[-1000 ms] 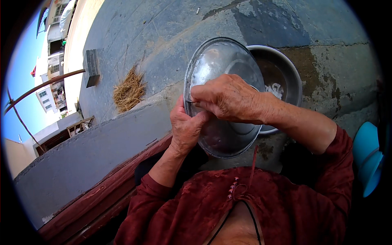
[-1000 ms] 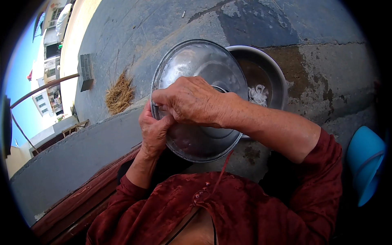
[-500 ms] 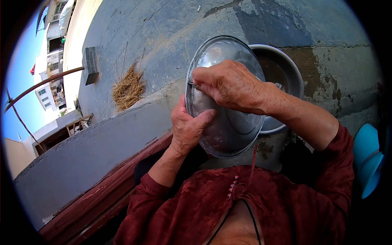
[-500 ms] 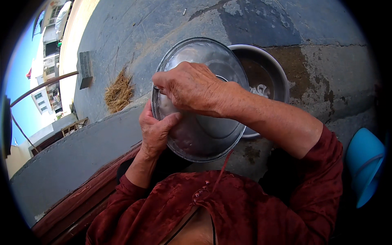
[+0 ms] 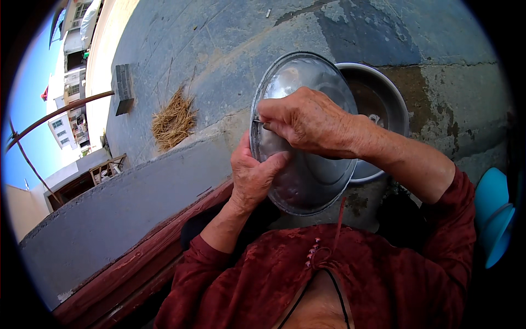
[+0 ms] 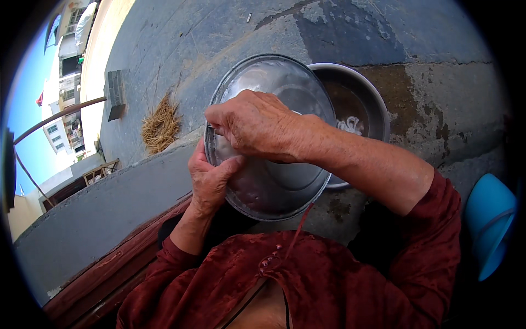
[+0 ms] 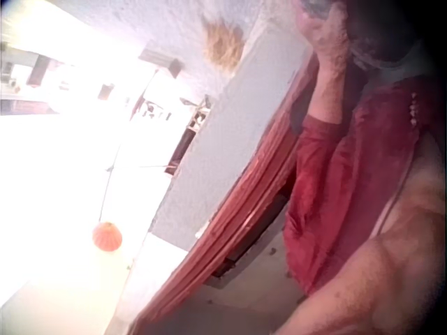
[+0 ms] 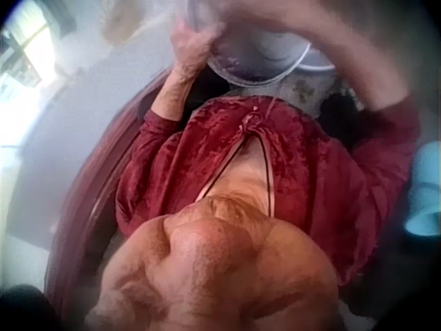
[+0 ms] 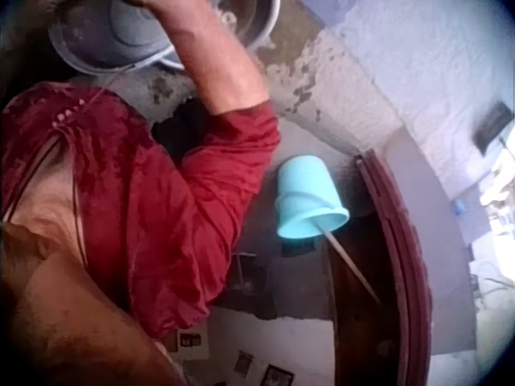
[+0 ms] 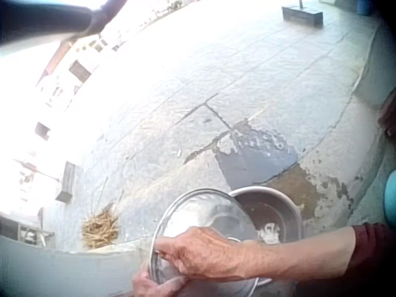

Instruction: The person uses a pair of shears to poke and widen a hole in the center of a metal pot lid while sitting outdoors, then wipes the lid with a cloth and continues to scrape the hole with the shears.

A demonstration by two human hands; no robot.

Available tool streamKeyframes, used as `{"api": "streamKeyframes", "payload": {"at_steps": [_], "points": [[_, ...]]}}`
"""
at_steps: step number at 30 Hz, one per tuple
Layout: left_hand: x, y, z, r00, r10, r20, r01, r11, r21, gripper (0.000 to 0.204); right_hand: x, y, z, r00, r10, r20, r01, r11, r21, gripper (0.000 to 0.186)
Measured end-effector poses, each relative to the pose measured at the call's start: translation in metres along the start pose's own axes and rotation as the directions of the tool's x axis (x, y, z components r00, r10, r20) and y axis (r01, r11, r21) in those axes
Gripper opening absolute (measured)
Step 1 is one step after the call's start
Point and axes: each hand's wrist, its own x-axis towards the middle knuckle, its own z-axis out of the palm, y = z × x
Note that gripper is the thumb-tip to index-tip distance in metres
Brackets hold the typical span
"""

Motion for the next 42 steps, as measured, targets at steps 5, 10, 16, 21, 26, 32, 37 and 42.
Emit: {"api": "streamKeyframes", "payload": {"at_steps": [5,10,16,21,26,32,37,42], "points": [[0.001,0.003,0.002,1.000,-0.021,-0.008,0.022,0.999,0.040,0.049,0.002,0.000,-0.005,1.000,-0.007,-0.002,0.007,0.999,-0.031,0.010],[0.002,-0.002,0.000,1.000,-0.025,-0.016,0.025,1.000,-0.002,0.048,0.009,0.007,-0.005,0.999,-0.011,-0.041,0.010,1.000,-0.030,0.010],[0.003,0.002,0.000,0.999,-0.041,-0.012,0.041,0.999,-0.027,0.048,0.004,0.005,-0.002,0.998,-0.040,0.040,0.041,0.999,-0.032,0.011],[0.001,0.001,-0.002,1.000,-0.017,-0.015,0.018,0.999,0.035,0.047,0.006,0.006,-0.005,1.000,-0.005,-0.008,0.005,1.000,-0.021,0.013],[0.001,-0.004,-0.005,0.999,-0.005,-0.042,0.006,1.000,0.014,0.048,-0.001,-0.004,0.011,0.993,-0.013,0.116,0.011,1.000,0.016,0.014],[0.000,-0.001,-0.005,1.000,-0.025,-0.013,0.025,1.000,-0.012,0.047,0.001,-0.005,0.011,0.994,-0.027,0.103,0.031,0.999,-0.039,0.013],[0.002,-0.008,-0.007,1.000,0.007,0.006,-0.007,0.999,-0.034,0.047,0.003,-0.007,0.005,0.995,-0.037,0.095,0.049,0.991,-0.126,0.012],[0.002,0.000,-0.001,0.998,-0.061,-0.014,0.061,0.998,-0.012,0.048,0.012,0.009,-0.009,1.000,-0.008,0.013,0.010,0.987,-0.158,0.012]]}}
